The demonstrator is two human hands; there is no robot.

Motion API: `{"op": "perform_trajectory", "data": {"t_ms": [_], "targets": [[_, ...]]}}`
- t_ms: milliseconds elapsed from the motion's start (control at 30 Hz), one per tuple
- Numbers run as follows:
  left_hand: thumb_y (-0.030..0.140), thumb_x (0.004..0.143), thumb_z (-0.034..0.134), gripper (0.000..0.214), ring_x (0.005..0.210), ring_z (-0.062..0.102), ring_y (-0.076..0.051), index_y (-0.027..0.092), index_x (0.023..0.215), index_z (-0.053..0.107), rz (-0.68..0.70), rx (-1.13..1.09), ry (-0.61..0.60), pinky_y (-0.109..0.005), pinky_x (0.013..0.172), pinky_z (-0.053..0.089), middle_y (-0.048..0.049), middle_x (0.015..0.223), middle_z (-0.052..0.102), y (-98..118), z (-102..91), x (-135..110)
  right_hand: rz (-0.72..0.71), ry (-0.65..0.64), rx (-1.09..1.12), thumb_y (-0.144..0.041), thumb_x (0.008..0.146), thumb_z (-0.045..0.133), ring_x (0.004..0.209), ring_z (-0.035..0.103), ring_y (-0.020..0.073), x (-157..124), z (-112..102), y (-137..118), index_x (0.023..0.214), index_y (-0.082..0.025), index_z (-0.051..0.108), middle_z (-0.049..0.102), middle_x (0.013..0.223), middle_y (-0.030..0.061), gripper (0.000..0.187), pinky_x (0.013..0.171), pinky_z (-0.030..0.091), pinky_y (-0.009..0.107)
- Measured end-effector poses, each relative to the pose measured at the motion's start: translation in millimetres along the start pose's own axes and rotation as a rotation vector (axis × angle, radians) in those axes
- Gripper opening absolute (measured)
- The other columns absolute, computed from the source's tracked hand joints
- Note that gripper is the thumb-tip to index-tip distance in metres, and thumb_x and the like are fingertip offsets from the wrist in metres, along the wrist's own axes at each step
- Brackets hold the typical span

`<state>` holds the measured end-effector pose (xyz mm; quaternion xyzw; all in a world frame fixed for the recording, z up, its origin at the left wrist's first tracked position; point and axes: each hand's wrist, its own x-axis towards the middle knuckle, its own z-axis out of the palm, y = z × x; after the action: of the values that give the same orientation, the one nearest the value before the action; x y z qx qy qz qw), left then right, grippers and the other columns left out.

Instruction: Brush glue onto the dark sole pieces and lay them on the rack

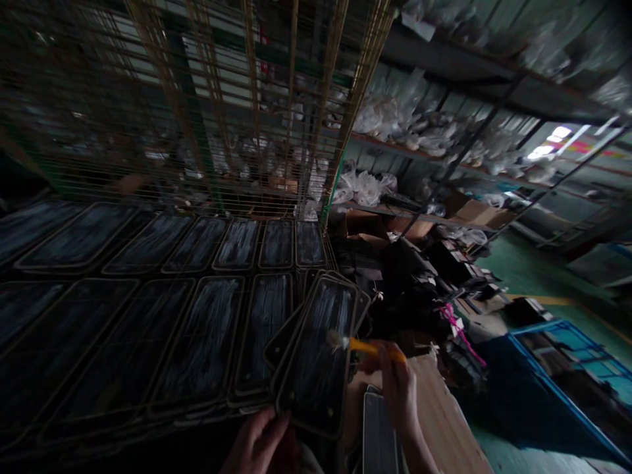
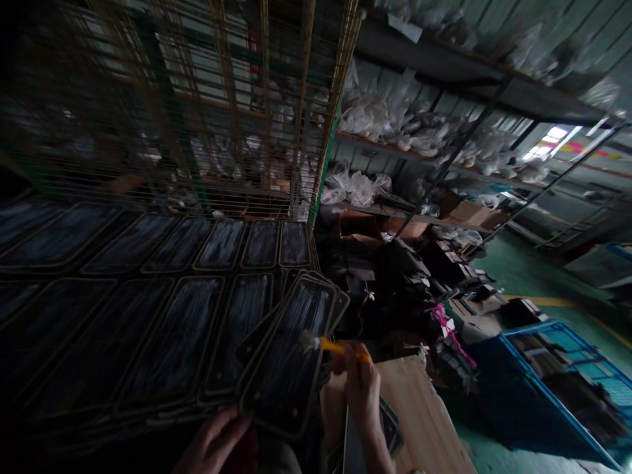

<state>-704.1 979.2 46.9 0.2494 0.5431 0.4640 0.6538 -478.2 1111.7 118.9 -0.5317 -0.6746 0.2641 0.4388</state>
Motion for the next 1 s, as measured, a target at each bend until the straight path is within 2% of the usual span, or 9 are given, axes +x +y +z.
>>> {"op": "perform_trajectory", "data": {"t_ms": [100, 233, 300, 400, 533, 667, 767, 900, 1000], "targets": [[0.075, 0.070, 0.061, 0.061, 0.056, 0.063, -0.020, 0.017, 0.088, 0.060, -0.022, -0.032, 0.003, -0.028, 0.051, 0.045, -0.0023, 0.066, 0.065, 3, 2.5, -3, -0.080, 0.035, -0.044, -0.043, 0.097, 0.045, 0.068, 0.066, 0.0168, 36, 4, 0, 0.105, -0.018, 0.061, 0.069, 0.081, 0.0048, 0.031, 0.064, 0.054, 0.026], [0.071, 0.074, 0.061, 0.056, 0.057, 0.065, -0.020, 0.016, 0.084, 0.058, -0.030, -0.087, -0.039, -0.026, 0.049, 0.046, -0.0040, 0.068, 0.067, 3, 4.0, -4, -0.232, -0.088, -0.053, -0.036, 0.098, 0.043, 0.079, 0.068, 0.0167, 68, 20, -4, 0.115, -0.020, 0.058, 0.069, 0.088, 0.0047, 0.028, 0.074, 0.055, 0.027], [0.070, 0.074, 0.062, 0.056, 0.058, 0.066, -0.020, 0.016, 0.085, 0.058, -0.040, -0.133, -0.050, -0.027, 0.051, 0.048, -0.0052, 0.071, 0.069, 2, 4.7, -4, -0.295, -0.193, -0.080, -0.036, 0.098, 0.042, 0.082, 0.068, 0.0173, 79, 27, -1, 0.115, -0.020, 0.058, 0.069, 0.089, 0.0048, 0.028, 0.077, 0.055, 0.028], [0.069, 0.071, 0.066, 0.058, 0.060, 0.067, -0.021, 0.015, 0.088, 0.058, -0.060, -0.217, -0.002, -0.028, 0.053, 0.050, -0.0064, 0.074, 0.070, -1, 6.7, -4, -0.319, -0.318, -0.122, -0.038, 0.098, 0.042, 0.085, 0.069, 0.0181, 90, 30, 11, 0.116, -0.020, 0.058, 0.070, 0.093, 0.0065, 0.030, 0.078, 0.055, 0.029], [0.070, 0.069, 0.068, 0.060, 0.062, 0.068, -0.022, 0.014, 0.087, 0.057, -0.074, -0.259, 0.013, -0.030, 0.056, 0.053, -0.0082, 0.074, 0.070, -1, 11.0, -5, -0.328, -0.268, -0.207, -0.035, 0.099, 0.043, 0.086, 0.070, 0.0166, 95, 19, 22, 0.117, -0.020, 0.058, 0.071, 0.095, 0.0058, 0.028, 0.079, 0.055, 0.026], [0.068, 0.071, 0.068, 0.058, 0.062, 0.068, -0.021, 0.013, 0.085, 0.058, -0.068, -0.291, 0.052, -0.029, 0.057, 0.053, -0.0082, 0.073, 0.070, 3, 15.8, -9, -0.390, -0.273, -0.298, -0.030, 0.099, 0.042, 0.086, 0.070, 0.0155, 78, 12, 19, 0.116, -0.019, 0.058, 0.071, 0.097, 0.0052, 0.025, 0.075, 0.053, 0.024], [0.064, 0.074, 0.067, 0.053, 0.063, 0.068, -0.020, 0.012, 0.085, 0.058, -0.061, -0.309, 0.048, -0.028, 0.058, 0.053, -0.0086, 0.074, 0.070, 4, 17.2, -11, -0.437, -0.302, -0.373, -0.029, 0.099, 0.043, 0.078, 0.069, 0.0140, 42, 6, 10, 0.113, -0.020, 0.059, 0.070, 0.093, 0.0042, 0.023, 0.067, 0.051, 0.022], [0.060, 0.078, 0.066, 0.049, 0.066, 0.069, -0.021, 0.012, 0.084, 0.058, -0.072, -0.314, 0.032, -0.028, 0.059, 0.053, -0.0091, 0.077, 0.070, 4, 17.2, -12, -0.360, -0.379, -0.360, -0.028, 0.099, 0.044, 0.074, 0.068, 0.0121, -15, -16, -10, 0.118, -0.022, 0.056, 0.070, 0.089, 0.0014, 0.023, 0.065, 0.051, 0.020], [0.058, 0.080, 0.065, 0.047, 0.065, 0.069, -0.020, 0.012, 0.083, 0.057, -0.073, -0.320, 0.031, -0.027, 0.058, 0.052, -0.0090, 0.077, 0.070, 6, 18.5, -13, -0.286, -0.405, -0.320, -0.028, 0.099, 0.043, 0.073, 0.068, 0.0118, -34, -34, -26, 0.119, -0.023, 0.056, 0.070, 0.090, 0.0017, 0.025, 0.063, 0.052, 0.019]]}}
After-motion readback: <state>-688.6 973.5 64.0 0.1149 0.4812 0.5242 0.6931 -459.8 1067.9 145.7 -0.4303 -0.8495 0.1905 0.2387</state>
